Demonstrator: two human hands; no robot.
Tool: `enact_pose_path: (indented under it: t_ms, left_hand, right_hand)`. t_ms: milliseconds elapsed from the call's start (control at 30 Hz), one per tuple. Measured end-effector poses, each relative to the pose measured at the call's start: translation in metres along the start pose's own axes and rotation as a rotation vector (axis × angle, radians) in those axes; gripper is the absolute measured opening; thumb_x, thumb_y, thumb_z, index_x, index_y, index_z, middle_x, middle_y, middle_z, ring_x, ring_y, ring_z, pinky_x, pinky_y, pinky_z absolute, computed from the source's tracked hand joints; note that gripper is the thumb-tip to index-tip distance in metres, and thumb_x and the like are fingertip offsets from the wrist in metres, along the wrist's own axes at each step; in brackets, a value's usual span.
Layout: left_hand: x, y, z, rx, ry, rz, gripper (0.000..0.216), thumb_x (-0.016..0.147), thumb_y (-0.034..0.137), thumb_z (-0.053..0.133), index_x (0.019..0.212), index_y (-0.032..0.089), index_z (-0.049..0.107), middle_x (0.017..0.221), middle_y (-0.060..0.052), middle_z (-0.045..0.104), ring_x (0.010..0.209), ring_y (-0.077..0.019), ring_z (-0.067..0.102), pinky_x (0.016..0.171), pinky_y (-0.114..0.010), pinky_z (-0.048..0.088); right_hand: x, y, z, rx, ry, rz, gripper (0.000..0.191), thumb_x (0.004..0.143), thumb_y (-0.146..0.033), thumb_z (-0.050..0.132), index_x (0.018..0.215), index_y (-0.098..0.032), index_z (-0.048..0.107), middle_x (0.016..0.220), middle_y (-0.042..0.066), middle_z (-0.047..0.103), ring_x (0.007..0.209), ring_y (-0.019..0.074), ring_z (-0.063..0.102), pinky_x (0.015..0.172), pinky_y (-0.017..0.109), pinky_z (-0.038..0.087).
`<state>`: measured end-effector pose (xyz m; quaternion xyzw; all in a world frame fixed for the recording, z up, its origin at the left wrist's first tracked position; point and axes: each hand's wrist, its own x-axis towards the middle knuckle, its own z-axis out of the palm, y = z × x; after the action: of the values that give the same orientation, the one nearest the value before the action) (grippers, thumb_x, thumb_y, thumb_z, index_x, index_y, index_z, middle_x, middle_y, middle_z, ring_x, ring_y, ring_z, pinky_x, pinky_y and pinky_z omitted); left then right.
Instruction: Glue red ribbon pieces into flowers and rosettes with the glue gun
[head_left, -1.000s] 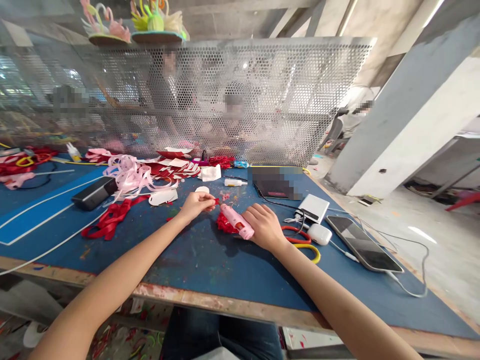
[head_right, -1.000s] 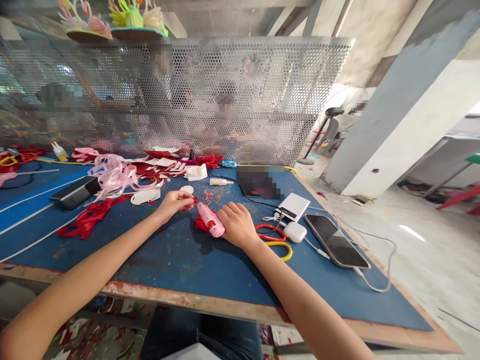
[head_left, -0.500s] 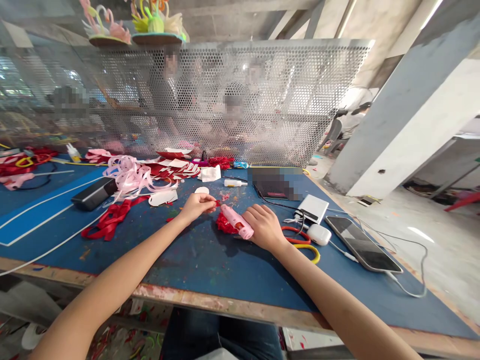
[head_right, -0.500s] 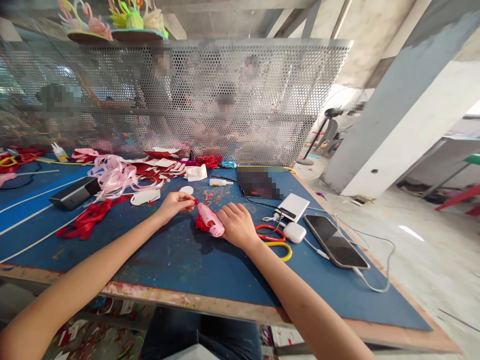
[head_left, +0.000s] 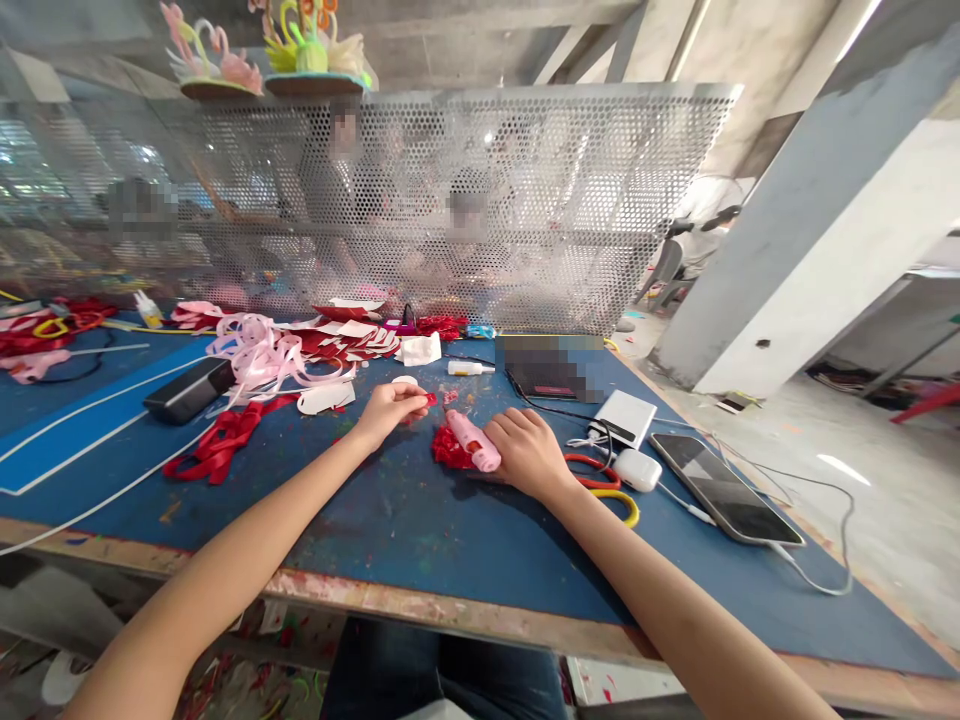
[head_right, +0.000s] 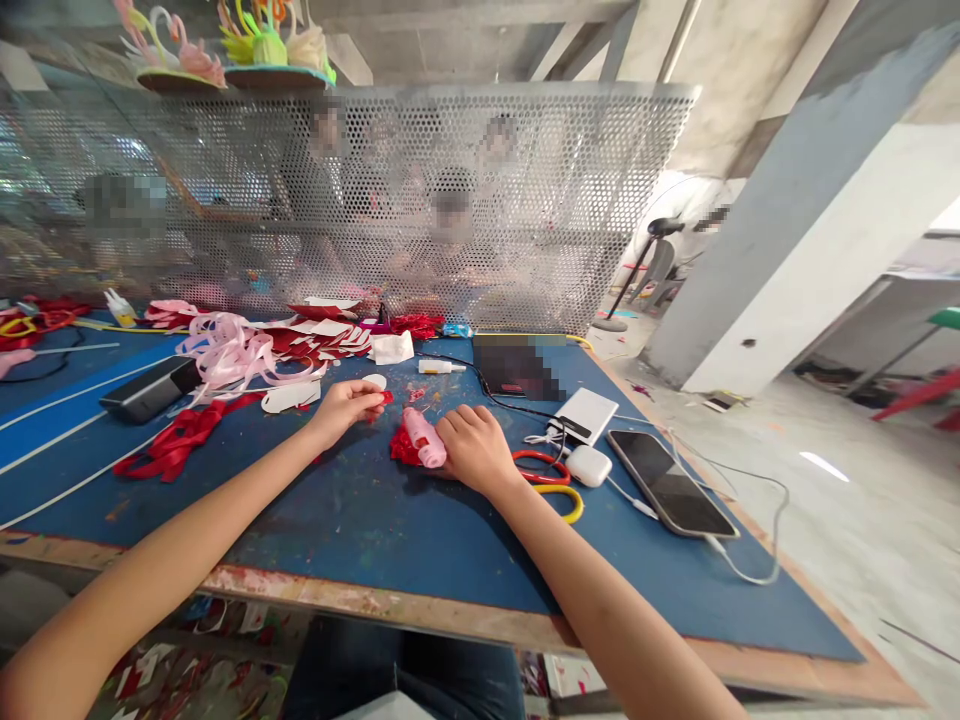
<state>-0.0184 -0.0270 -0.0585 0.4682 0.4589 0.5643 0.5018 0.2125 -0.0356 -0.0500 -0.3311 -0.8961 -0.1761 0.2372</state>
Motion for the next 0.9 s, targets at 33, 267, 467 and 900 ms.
enact_pose_path:
  t_ms: [33, 267, 467, 900]
  left_hand:
    - [0.000, 0.000, -0.001, -0.016, -0.001, 0.001, 0.017, 0.060, 0.025, 0.073, 0.071, 0.015, 0.065, 0.062, -0.002, 0.067, 0.057, -0.0119, 0.062, 0.058, -0.023, 0.049]
    - [-0.008, 0.003, 0.007, -0.067, -0.108, -0.036, 0.021, 0.057, 0.026, 0.075, 0.070, 0.014, 0.063, 0.059, 0.000, 0.063, 0.052, -0.0102, 0.059, 0.057, -0.024, 0.050]
    - [-0.022, 0.007, 0.019, -0.046, -0.253, -0.021, 0.021, 0.053, 0.025, 0.076, 0.066, 0.015, 0.063, 0.056, 0.002, 0.062, 0.050, -0.0102, 0.058, 0.056, -0.024, 0.050]
    - [-0.025, -0.002, 0.023, 0.056, -0.389, 0.009, 0.017, 0.061, 0.024, 0.072, 0.070, 0.014, 0.063, 0.055, 0.002, 0.064, 0.052, -0.0114, 0.060, 0.057, -0.024, 0.050]
  right_hand:
    - [0.000, 0.003, 0.001, 0.012, 0.010, 0.057, 0.007, 0.075, -0.020, 0.053, 0.068, -0.020, 0.055, 0.068, 0.007, 0.056, 0.073, 0.0213, 0.045, 0.066, 0.033, 0.029]
    - [-0.002, 0.022, 0.000, 0.260, 0.127, 0.391, 0.040, 0.067, -0.012, 0.050, 0.106, -0.016, 0.055, 0.107, 0.014, 0.059, 0.101, 0.0279, 0.052, 0.083, 0.042, 0.041]
    - [0.003, 0.001, -0.002, 0.659, 0.071, 0.335, 0.020, 0.081, -0.028, 0.052, 0.098, -0.020, 0.061, 0.085, 0.003, 0.069, 0.074, 0.0156, 0.065, 0.069, 0.029, 0.052]
    - [0.004, -0.017, 0.003, 0.911, 0.025, 0.282, 0.015, 0.077, -0.025, 0.060, 0.085, -0.017, 0.070, 0.079, 0.004, 0.072, 0.071, 0.0168, 0.067, 0.068, 0.027, 0.054]
